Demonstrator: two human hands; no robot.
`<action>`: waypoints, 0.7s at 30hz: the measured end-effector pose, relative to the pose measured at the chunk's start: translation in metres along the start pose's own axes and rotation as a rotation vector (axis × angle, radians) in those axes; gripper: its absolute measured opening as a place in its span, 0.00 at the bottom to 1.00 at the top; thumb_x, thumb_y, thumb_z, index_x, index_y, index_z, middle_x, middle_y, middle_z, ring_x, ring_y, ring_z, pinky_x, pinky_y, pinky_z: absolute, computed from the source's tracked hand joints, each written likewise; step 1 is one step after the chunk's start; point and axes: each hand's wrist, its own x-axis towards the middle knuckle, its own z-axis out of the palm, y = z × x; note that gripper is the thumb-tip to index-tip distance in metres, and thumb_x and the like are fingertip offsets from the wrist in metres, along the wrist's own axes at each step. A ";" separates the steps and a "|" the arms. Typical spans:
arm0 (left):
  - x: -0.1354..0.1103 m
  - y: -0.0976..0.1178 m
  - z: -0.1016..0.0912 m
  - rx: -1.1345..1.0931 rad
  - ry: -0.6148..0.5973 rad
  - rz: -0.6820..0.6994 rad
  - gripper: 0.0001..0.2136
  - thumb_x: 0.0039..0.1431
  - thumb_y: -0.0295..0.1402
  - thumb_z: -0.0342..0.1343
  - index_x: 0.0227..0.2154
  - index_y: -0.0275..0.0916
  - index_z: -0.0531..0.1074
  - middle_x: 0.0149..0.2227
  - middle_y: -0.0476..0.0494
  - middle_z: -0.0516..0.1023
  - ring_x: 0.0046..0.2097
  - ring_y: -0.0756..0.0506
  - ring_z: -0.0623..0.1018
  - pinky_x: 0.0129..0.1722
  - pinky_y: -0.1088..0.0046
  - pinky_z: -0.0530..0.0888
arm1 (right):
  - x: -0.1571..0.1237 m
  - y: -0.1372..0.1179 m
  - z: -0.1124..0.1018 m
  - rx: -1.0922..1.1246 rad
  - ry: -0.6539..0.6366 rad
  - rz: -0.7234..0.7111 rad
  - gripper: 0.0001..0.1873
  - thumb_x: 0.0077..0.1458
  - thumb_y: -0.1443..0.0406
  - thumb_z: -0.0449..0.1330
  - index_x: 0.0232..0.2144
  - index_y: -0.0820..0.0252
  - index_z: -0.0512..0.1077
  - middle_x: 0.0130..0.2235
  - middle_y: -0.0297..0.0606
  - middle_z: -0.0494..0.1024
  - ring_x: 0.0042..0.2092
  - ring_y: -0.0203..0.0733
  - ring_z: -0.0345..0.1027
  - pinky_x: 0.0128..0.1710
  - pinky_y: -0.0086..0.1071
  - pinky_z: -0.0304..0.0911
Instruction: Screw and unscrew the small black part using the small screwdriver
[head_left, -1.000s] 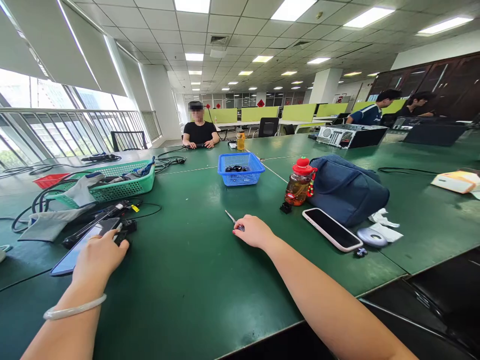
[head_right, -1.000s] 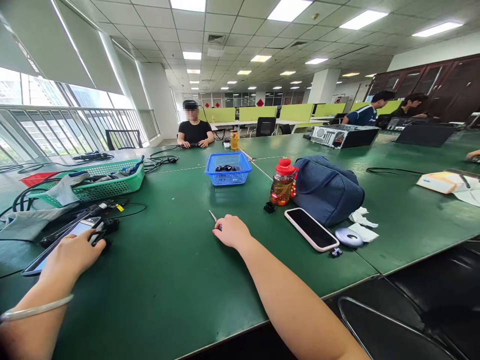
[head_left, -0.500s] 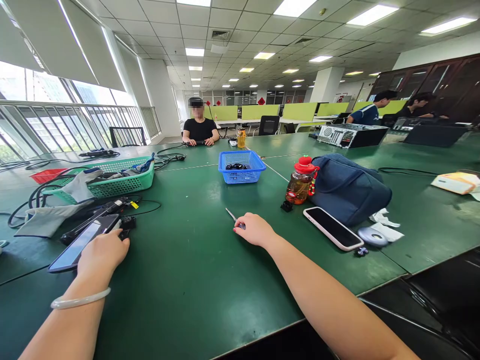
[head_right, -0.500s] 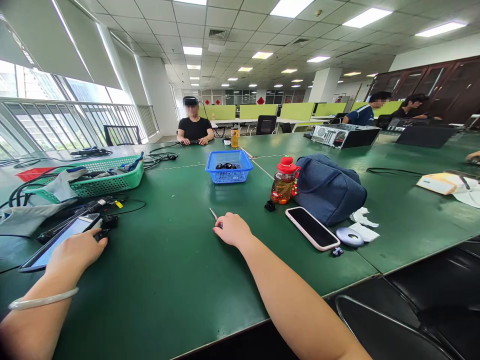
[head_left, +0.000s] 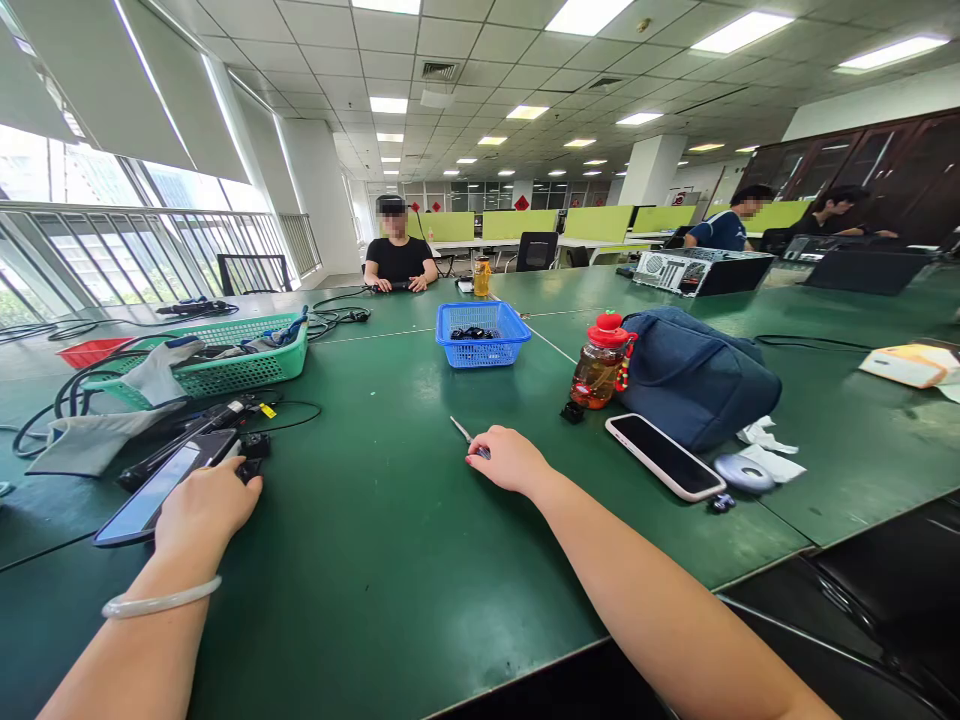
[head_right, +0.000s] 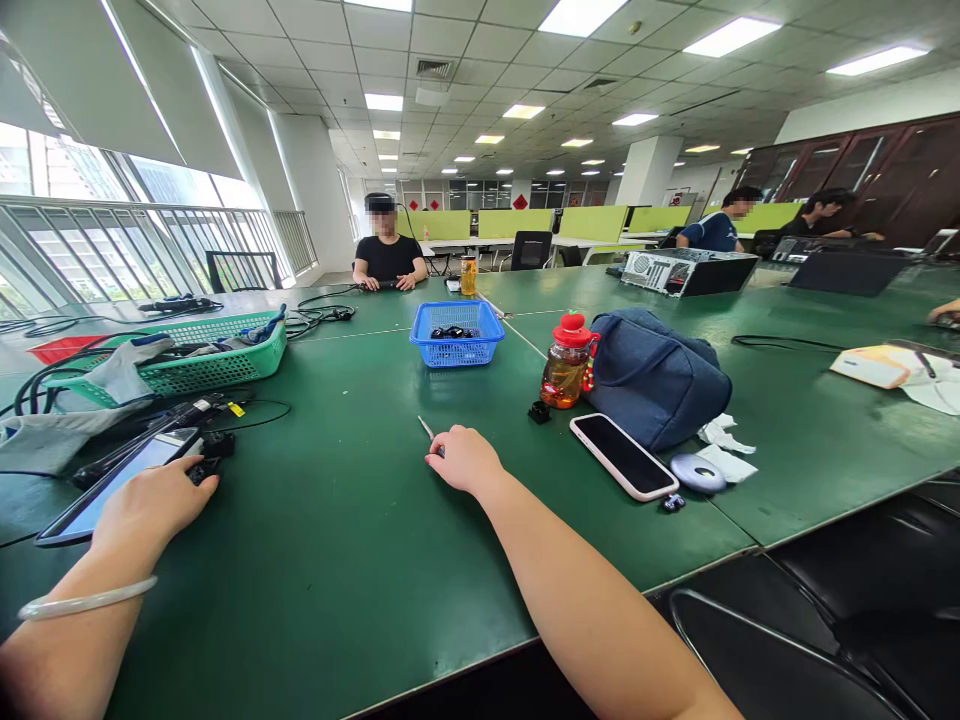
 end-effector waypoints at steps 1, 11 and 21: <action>-0.002 0.003 -0.003 0.049 -0.035 -0.015 0.30 0.57 0.46 0.46 0.59 0.36 0.67 0.52 0.29 0.76 0.51 0.33 0.75 0.46 0.58 0.71 | 0.000 0.000 0.000 -0.001 0.000 0.000 0.09 0.58 0.57 0.60 0.36 0.51 0.79 0.40 0.37 0.74 0.40 0.40 0.67 0.34 0.30 0.57; -0.007 0.010 -0.011 0.154 -0.193 -0.065 0.27 0.60 0.47 0.43 0.54 0.34 0.70 0.52 0.29 0.77 0.51 0.33 0.76 0.43 0.62 0.71 | 0.000 0.000 0.000 0.003 0.008 0.000 0.09 0.58 0.58 0.60 0.36 0.51 0.79 0.40 0.37 0.74 0.41 0.41 0.68 0.34 0.30 0.58; -0.028 0.049 0.015 -0.324 -0.219 0.430 0.31 0.52 0.38 0.54 0.61 0.41 0.61 0.52 0.41 0.78 0.54 0.38 0.76 0.55 0.62 0.69 | 0.003 0.002 0.001 -0.007 -0.009 -0.013 0.09 0.55 0.66 0.62 0.39 0.52 0.78 0.42 0.38 0.73 0.41 0.40 0.68 0.37 0.29 0.59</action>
